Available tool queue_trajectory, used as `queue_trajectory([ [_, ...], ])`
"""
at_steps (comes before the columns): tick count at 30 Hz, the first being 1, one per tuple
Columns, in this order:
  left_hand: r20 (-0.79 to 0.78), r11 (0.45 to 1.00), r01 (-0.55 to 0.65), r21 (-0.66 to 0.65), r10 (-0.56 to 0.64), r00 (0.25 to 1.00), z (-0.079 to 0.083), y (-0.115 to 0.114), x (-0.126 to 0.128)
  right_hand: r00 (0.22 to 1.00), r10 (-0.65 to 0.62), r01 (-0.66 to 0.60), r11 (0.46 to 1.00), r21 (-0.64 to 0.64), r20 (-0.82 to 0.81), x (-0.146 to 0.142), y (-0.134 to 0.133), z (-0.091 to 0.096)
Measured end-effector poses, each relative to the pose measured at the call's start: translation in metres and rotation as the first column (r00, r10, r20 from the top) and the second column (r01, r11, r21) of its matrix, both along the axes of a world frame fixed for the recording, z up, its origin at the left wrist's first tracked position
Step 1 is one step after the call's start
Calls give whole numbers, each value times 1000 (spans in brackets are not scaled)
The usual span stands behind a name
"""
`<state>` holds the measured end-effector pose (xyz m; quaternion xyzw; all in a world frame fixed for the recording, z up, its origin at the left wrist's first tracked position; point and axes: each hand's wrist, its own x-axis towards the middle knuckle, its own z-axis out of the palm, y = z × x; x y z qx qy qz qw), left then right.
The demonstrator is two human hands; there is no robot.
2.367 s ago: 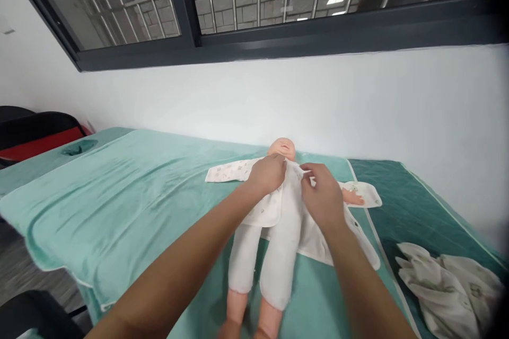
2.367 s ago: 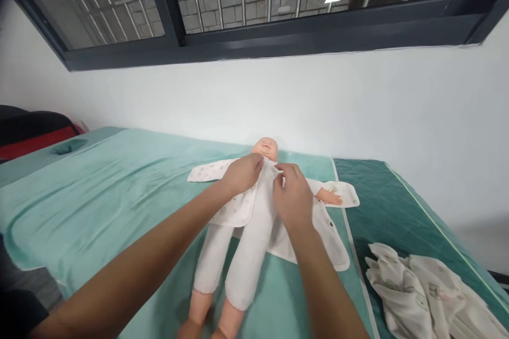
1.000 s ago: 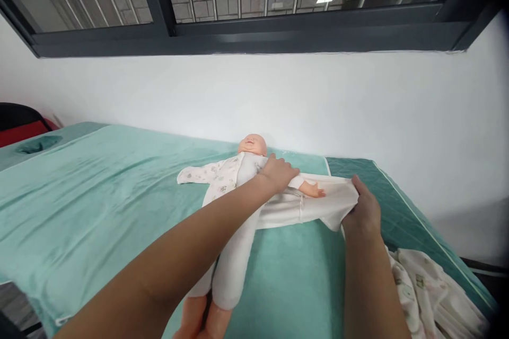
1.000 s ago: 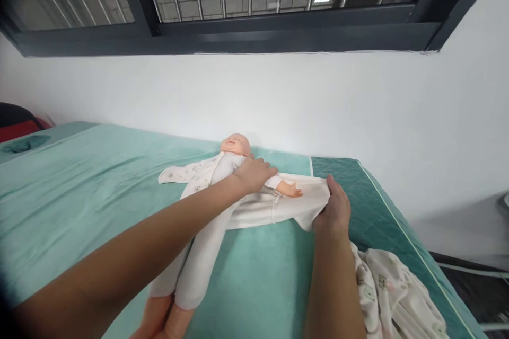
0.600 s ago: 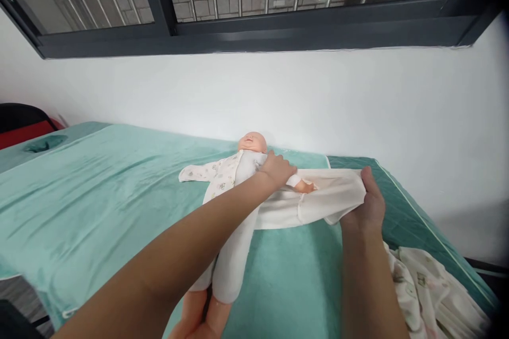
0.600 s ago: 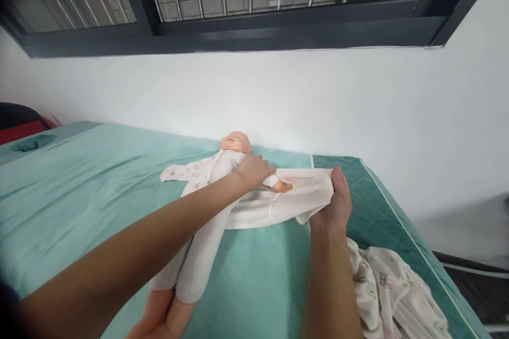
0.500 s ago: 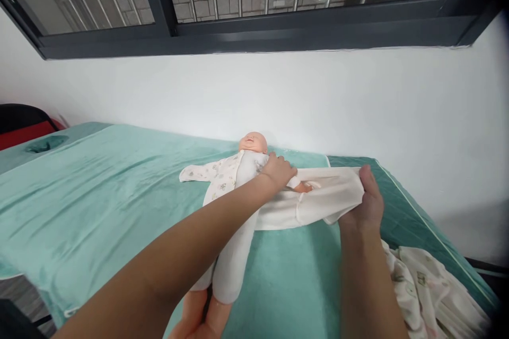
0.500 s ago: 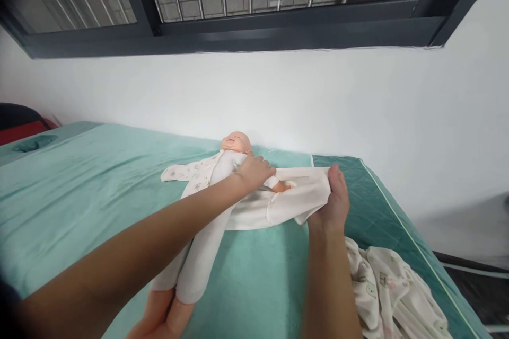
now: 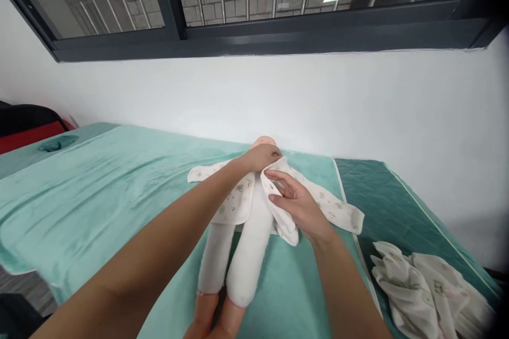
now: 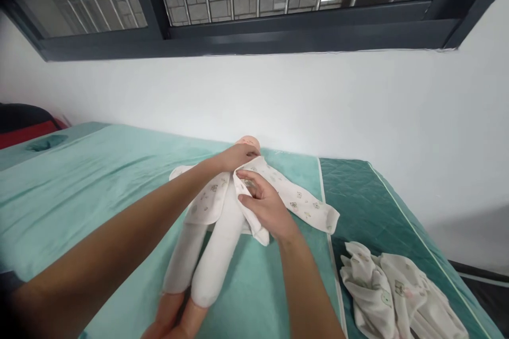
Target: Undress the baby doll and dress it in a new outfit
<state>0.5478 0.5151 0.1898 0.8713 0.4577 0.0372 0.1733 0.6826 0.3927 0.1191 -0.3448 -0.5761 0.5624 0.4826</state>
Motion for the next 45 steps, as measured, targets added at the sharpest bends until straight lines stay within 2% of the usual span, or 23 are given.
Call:
queue_trajectory([
  [3,173,993,27,-115,-7,985,1,-5,-13,991,54,-50,998,-37,118,-2,-3,1],
  [6,135,966,110,-233,-80,988,-2,-9,-16,976,74,-61,996,-68,203,-3,-7,4],
  [9,119,982,85,-170,-65,991,-7,-8,-10,967,73,-63,997,-48,245,-3,-11,10],
  [11,255,999,10,-50,3,967,-11,-6,-7,962,83,-75,996,-41,262,-4,-14,14],
  [14,462,967,-246,69,188,867,-19,1,-10,953,-1,6,1000,-15,304,-6,-15,20],
  [16,490,926,-369,82,286,824,-24,6,-15,922,-142,136,990,42,360,-5,-15,21],
  [18,482,914,-400,61,324,814,-29,9,-22,858,-237,211,971,109,456,-3,-16,22],
  [19,482,918,-395,44,327,813,-31,10,-25,822,-245,208,970,129,515,-2,-17,21],
  [22,537,919,-390,50,305,787,-35,2,-35,745,-115,82,993,81,657,4,-22,23],
  [25,645,896,-435,95,277,712,-49,-22,-56,694,69,-79,997,-20,717,10,-28,27],
  [28,703,845,-533,39,356,615,-77,-59,-92,662,223,-208,972,-111,716,18,-31,32],
  [31,682,815,-565,-127,485,547,-108,-100,-132,704,314,-249,949,-192,637,27,-26,30],
  [33,643,808,-527,-263,554,529,-123,-123,-152,792,226,-169,974,-153,567,29,-18,22],
  [35,634,812,-488,-321,567,526,-130,-140,-162,874,30,-3,998,-58,485,24,-10,10],
  [37,641,841,-441,-313,530,556,-131,-149,-165,894,-196,202,979,27,402,13,-4,-6],
  [39,629,878,-385,-284,473,616,-129,-153,-165,837,-407,404,910,88,365,0,-4,-22],
  [41,599,907,-334,-255,420,682,-126,-154,-164,746,-554,550,825,128,370,-12,-10,-38],
  [43,549,925,-308,-224,381,744,-123,-154,-164,700,-607,610,782,127,377,-18,-22,-51],
  [45,507,932,-303,-199,363,782,-121,-153,-165,680,-616,625,771,125,398,-19,-40,-63],
])
